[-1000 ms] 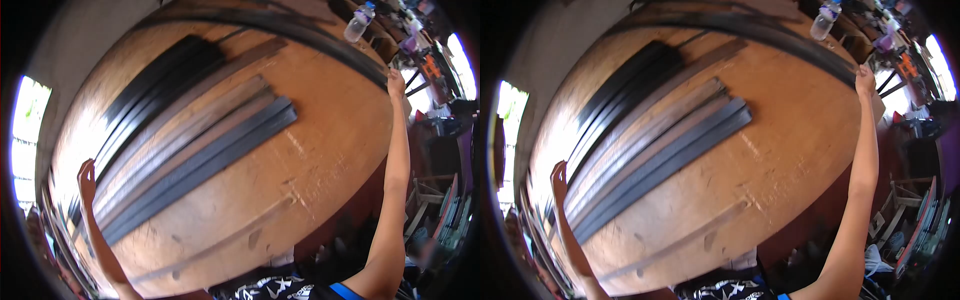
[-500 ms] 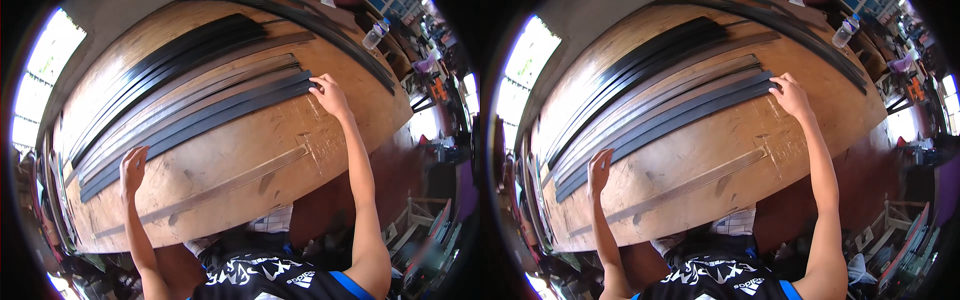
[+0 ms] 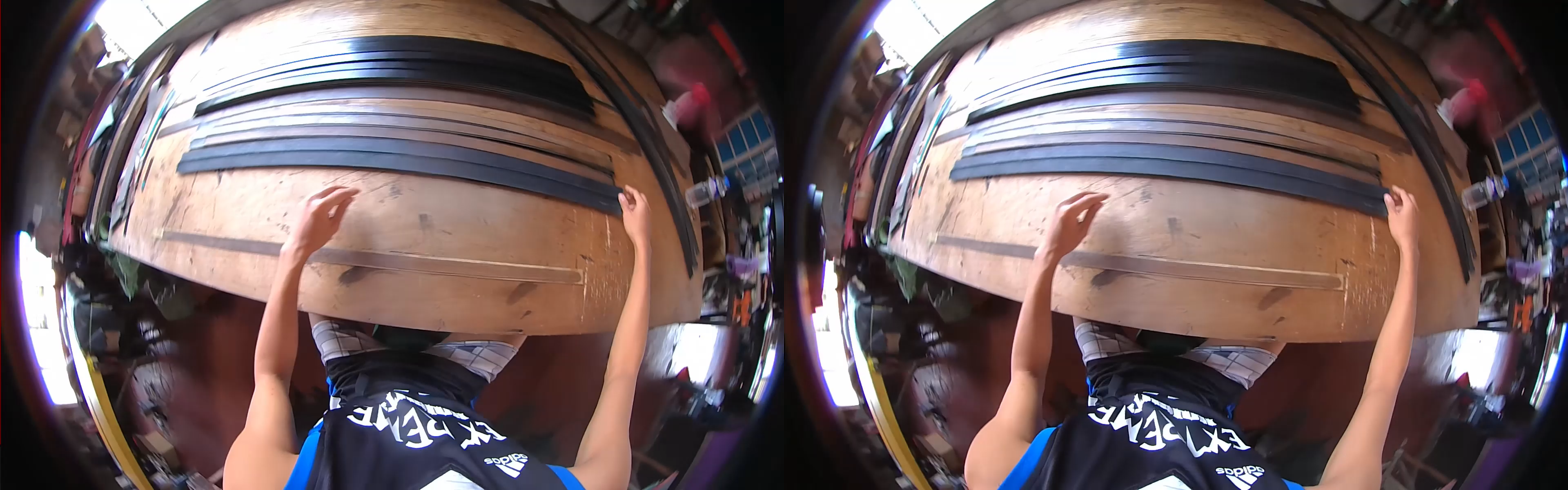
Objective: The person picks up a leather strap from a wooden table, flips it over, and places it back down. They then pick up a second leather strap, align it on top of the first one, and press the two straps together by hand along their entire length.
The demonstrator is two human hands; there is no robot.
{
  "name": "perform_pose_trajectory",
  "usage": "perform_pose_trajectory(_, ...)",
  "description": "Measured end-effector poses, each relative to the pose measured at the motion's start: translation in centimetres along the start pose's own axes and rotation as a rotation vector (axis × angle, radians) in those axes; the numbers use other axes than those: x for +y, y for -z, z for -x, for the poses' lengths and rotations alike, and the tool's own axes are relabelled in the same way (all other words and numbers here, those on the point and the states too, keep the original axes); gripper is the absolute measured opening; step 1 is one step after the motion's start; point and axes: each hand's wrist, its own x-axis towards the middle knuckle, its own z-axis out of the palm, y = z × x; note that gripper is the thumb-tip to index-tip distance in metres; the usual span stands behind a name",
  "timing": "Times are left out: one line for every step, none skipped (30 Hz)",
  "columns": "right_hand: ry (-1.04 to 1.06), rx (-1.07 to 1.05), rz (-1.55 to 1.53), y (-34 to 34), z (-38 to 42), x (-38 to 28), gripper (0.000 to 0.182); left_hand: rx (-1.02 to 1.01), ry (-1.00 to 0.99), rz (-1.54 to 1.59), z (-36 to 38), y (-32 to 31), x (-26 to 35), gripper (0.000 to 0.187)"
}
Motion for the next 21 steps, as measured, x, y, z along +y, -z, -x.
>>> perform_pose_trajectory(0.008,0.007,0.057,-0.9,-0.8,1.3,0.03,0.006,-0.032,-0.012,0.0,-0.3,0.1,0.021)
perform_pose_trajectory(0.038,-0.004,0.046,-1.2,-1.1,2.1,0.03,-0.004,-0.019,0.002,0.0,-0.5,0.5,0.02)
perform_pose_trajectory(-0.031,-0.051,0.072,-1.2,-1.4,2.8,0.033,-0.014,-0.008,0.019,0.0,-0.7,0.9,0.019)
perform_pose_trajectory(-0.102,-0.094,0.104,-1.3,-1.9,2.2,0.036,0.01,-0.044,0.045,-0.1,-0.8,1.0,0.018)
perform_pose_trajectory(-0.085,-0.099,0.106,-1.4,-2.6,1.6,0.036,0.024,-0.033,0.044,0.2,-0.5,0.8,0.018)
perform_pose_trajectory(-0.071,-0.081,0.157,-0.9,-2.6,0.4,0.038,0.025,-0.026,0.034,0.3,-0.5,0.9,0.017)
perform_pose_trajectory(-0.07,-0.06,0.216,-0.1,-1.9,0.1,0.04,0.018,-0.027,0.034,0.1,-0.9,1.1,0.017)
perform_pose_trajectory(-0.053,-0.013,0.221,-0.3,-1.8,-0.1,0.04,0.026,-0.009,0.046,0.3,-1.0,1.0,0.018)
perform_pose_trajectory(-0.054,-0.021,0.214,-0.4,-1.9,-0.3,0.039,0.046,-0.035,0.04,0.5,-0.9,0.9,0.021)
perform_pose_trajectory(-0.055,-0.012,0.196,0.1,-1.7,-1.6,0.036,0.026,-0.03,0.042,0.6,-1.0,0.7,0.024)
perform_pose_trajectory(-0.052,0.022,0.157,0.3,-1.7,-2.6,0.031,0.021,-0.005,0.074,0.6,-0.9,1.0,0.024)
perform_pose_trajectory(-0.083,0.066,0.159,0.4,-1.9,-2.9,0.025,0.017,-0.008,0.068,0.5,-1.0,1.1,0.024)
perform_pose_trajectory(-0.095,0.095,0.124,0.6,-2.1,-3.1,0.021,-0.018,0.01,0.045,0.5,-0.9,1.1,0.023)
perform_pose_trajectory(-0.15,0.062,-0.017,0.4,-2.8,-1.5,0.021,-0.019,0.009,0.057,0.4,-1.0,1.3,0.022)
perform_pose_trajectory(-0.187,0.078,-0.131,0.5,-3.2,-1.6,0.019,-0.015,0.015,0.061,0.2,-1.2,1.4,0.02)
perform_pose_trajectory(-0.246,0.06,-0.221,1.2,-3.1,-3.2,0.017,-0.02,0.002,0.069,-0.2,-1.5,1.5,0.02)
perform_pose_trajectory(-0.298,0.037,-0.314,2.6,-3.5,-5.2,0.015,-0.011,-0.013,0.083,-0.5,-1.7,1.6,0.02)
perform_pose_trajectory(-0.277,0.046,-0.426,3.8,-3.7,-6.5,0.016,0.002,-0.024,0.094,-0.6,-1.8,1.8,0.02)
perform_pose_trajectory(-0.249,0.05,-0.539,5.0,-3.8,-7.9,0.019,0.01,-0.021,0.092,-0.9,-2.2,2.1,0.02)
perform_pose_trajectory(-0.193,0.032,-0.579,6.7,-4.0,-9.8,0.026,0.038,-0.049,0.109,-1.7,-2.8,2.6,0.02)
perform_pose_trajectory(-0.102,0.057,-0.66,8.1,-4.3,-11.3,0.026,0.068,-0.074,0.125,-2.6,-3.6,3.0,0.02)
